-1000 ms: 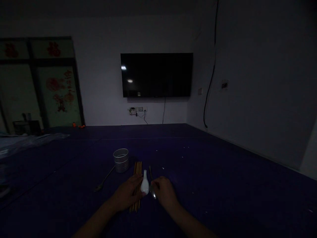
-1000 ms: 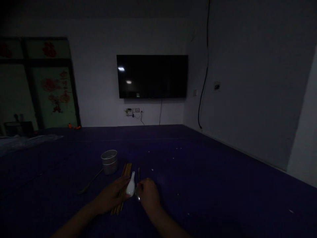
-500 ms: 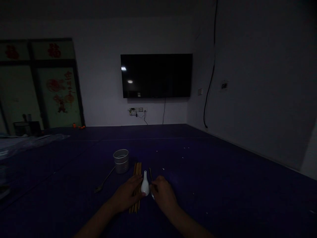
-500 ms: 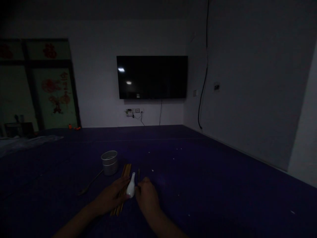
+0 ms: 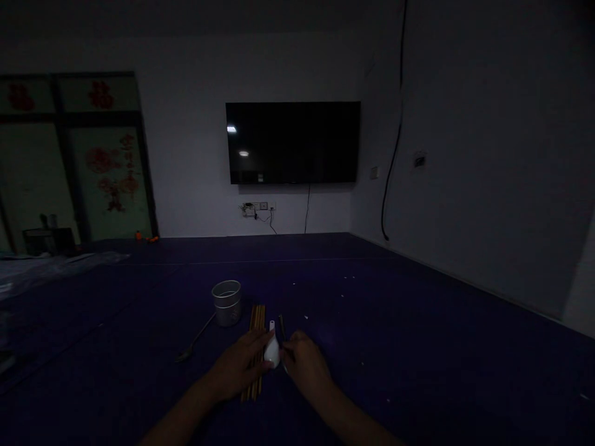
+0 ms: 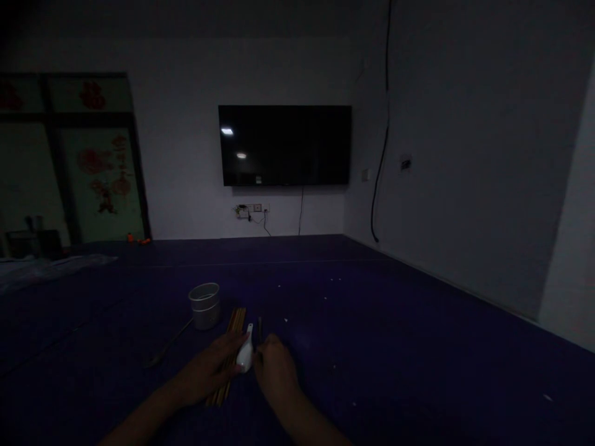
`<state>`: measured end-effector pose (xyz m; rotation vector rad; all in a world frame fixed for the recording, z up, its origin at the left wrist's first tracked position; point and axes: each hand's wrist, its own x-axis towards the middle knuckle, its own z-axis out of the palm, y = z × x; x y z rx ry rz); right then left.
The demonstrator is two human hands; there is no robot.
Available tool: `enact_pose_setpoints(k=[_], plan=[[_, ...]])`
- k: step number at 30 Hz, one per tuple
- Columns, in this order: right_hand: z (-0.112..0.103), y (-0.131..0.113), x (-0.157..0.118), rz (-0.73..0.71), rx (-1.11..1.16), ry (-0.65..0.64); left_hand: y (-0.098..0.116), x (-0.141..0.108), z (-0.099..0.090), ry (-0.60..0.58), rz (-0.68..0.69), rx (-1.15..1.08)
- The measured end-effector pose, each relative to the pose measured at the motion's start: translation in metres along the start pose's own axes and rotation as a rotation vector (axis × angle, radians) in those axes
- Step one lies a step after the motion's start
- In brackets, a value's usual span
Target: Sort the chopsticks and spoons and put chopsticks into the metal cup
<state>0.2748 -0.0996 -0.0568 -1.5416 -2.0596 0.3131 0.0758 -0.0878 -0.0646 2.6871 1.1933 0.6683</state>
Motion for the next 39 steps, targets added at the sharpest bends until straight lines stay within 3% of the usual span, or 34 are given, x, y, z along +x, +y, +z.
enact_pose_setpoints(k=[11,33,39], plan=[[-0.003,0.000,0.001,-0.078,0.047,-0.039,0.006,0.001,-0.003,-0.029,-0.041,0.006],[-0.006,-0.005,-0.002,-0.010,-0.058,-0.027,-0.004,0.001,0.005,-0.003,-0.053,-0.005],[-0.014,-0.011,-0.006,-0.092,-0.070,-0.042,-0.001,0.002,0.003,-0.002,-0.061,-0.012]])
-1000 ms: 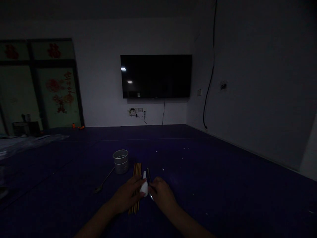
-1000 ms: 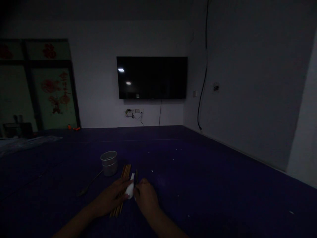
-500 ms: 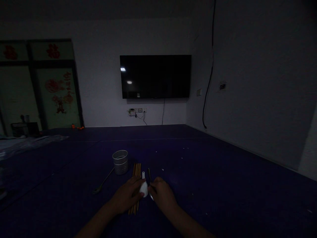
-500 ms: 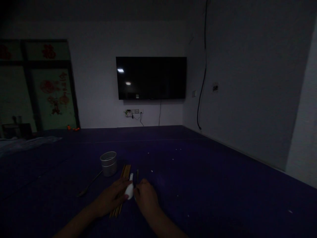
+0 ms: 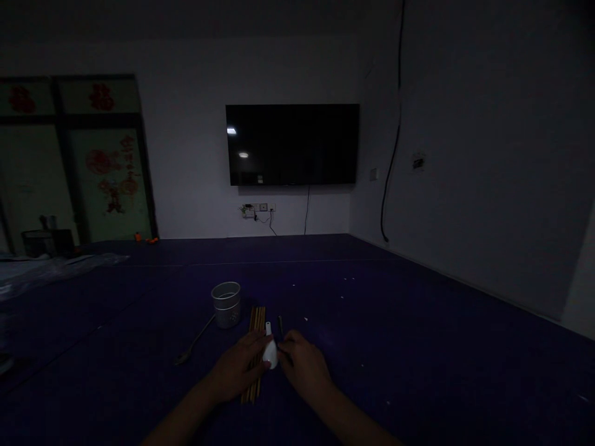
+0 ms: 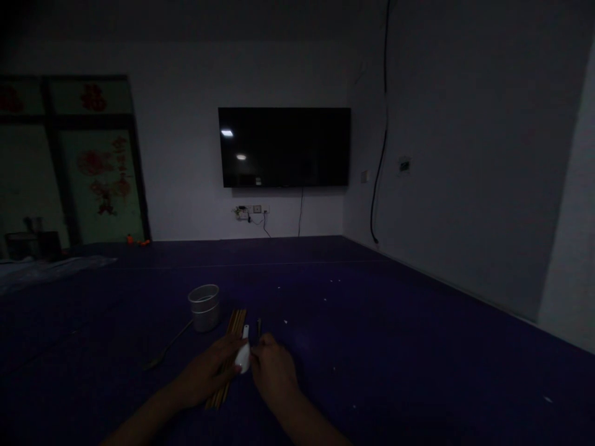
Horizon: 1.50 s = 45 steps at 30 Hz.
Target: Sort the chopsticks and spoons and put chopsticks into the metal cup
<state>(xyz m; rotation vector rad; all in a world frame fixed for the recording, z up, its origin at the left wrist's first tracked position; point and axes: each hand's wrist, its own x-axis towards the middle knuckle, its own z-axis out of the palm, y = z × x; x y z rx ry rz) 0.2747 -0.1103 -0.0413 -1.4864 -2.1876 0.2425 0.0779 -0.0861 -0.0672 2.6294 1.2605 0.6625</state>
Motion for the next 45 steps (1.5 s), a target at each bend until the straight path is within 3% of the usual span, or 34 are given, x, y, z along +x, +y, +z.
enact_pose_setpoints(k=[17,35,45], plan=[[0.002,0.002,0.000,-0.070,0.001,-0.027,0.002,0.000,-0.001,0.018,0.028,0.004],[0.003,0.003,0.001,0.011,-0.117,-0.019,0.002,-0.001,-0.003,-0.005,0.002,-0.006],[0.009,0.005,0.004,0.048,-0.046,-0.029,0.003,-0.002,-0.002,-0.007,0.014,0.005]])
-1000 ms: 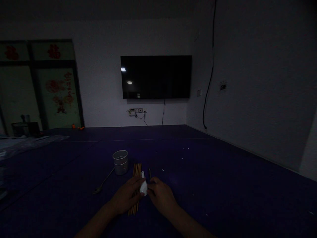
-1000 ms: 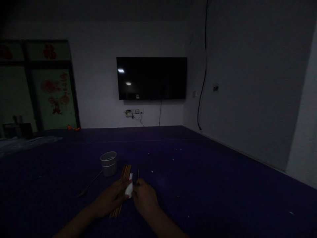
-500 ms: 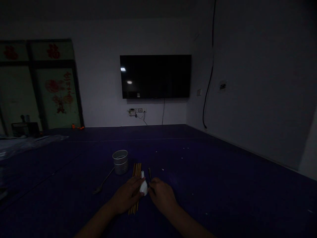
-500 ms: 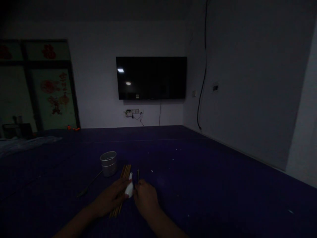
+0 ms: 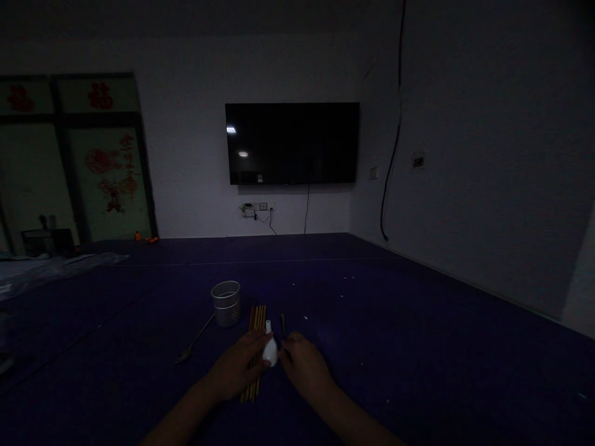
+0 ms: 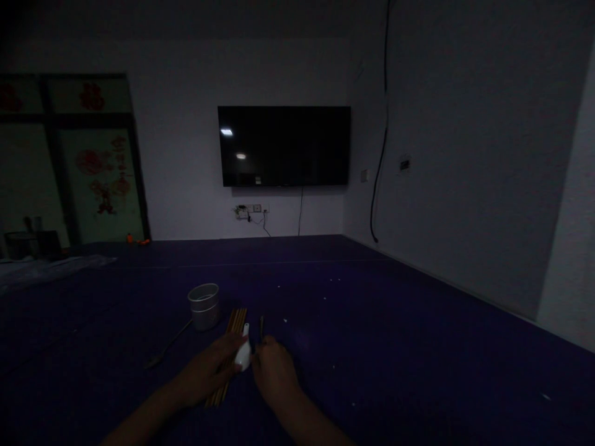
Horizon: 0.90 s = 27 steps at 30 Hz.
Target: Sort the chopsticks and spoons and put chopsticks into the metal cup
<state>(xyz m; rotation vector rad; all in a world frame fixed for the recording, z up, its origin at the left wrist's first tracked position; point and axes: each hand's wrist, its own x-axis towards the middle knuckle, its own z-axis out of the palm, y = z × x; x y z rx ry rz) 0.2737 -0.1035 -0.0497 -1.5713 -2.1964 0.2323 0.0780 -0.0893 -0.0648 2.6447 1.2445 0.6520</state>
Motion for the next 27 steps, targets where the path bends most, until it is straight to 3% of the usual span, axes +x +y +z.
enact_pose_setpoints(k=[14,27], plan=[[0.0034,0.0020,0.0017,-0.004,0.047,0.007,-0.0007,-0.0006,-0.0001,0.014,0.003,0.016],[-0.0047,-0.0009,-0.0029,-0.015,-0.052,0.007,-0.0049,-0.0002,0.0036,0.031,0.025,0.015]])
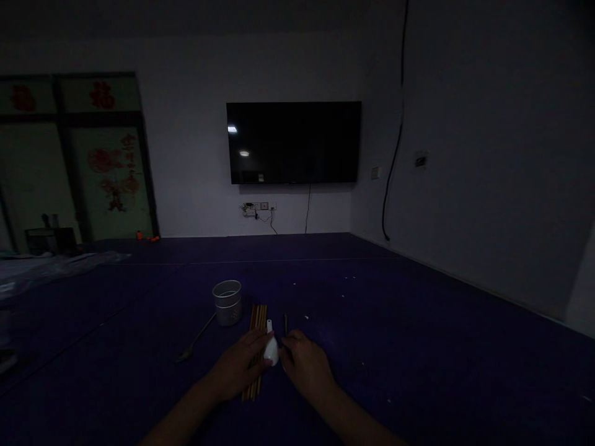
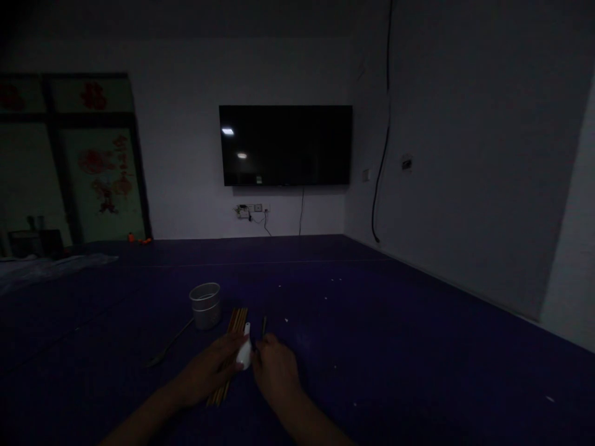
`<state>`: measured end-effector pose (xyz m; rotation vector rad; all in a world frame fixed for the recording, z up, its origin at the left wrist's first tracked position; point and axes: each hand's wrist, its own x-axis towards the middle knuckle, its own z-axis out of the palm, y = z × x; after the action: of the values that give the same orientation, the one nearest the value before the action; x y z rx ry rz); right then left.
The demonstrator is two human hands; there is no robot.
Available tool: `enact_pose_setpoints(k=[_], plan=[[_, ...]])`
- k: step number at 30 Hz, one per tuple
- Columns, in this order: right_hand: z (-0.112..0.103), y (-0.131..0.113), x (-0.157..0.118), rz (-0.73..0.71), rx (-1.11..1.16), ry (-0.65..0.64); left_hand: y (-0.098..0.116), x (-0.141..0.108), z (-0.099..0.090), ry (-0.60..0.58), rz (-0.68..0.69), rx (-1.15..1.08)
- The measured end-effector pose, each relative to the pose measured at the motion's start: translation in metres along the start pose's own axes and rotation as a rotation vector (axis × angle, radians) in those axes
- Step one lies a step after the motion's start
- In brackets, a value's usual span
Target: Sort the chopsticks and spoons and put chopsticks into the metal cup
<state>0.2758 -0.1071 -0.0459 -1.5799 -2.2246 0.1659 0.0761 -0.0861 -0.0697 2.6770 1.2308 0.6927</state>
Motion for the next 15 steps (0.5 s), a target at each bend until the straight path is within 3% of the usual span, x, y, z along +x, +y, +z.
enact_pose_setpoints(k=[10,15], plan=[[-0.004,-0.003,-0.002,0.003,-0.003,0.005,0.007,0.001,-0.005,0.009,0.012,0.017],[-0.003,-0.002,-0.001,-0.008,0.002,-0.005,0.013,0.003,-0.011,0.109,0.047,0.050]])
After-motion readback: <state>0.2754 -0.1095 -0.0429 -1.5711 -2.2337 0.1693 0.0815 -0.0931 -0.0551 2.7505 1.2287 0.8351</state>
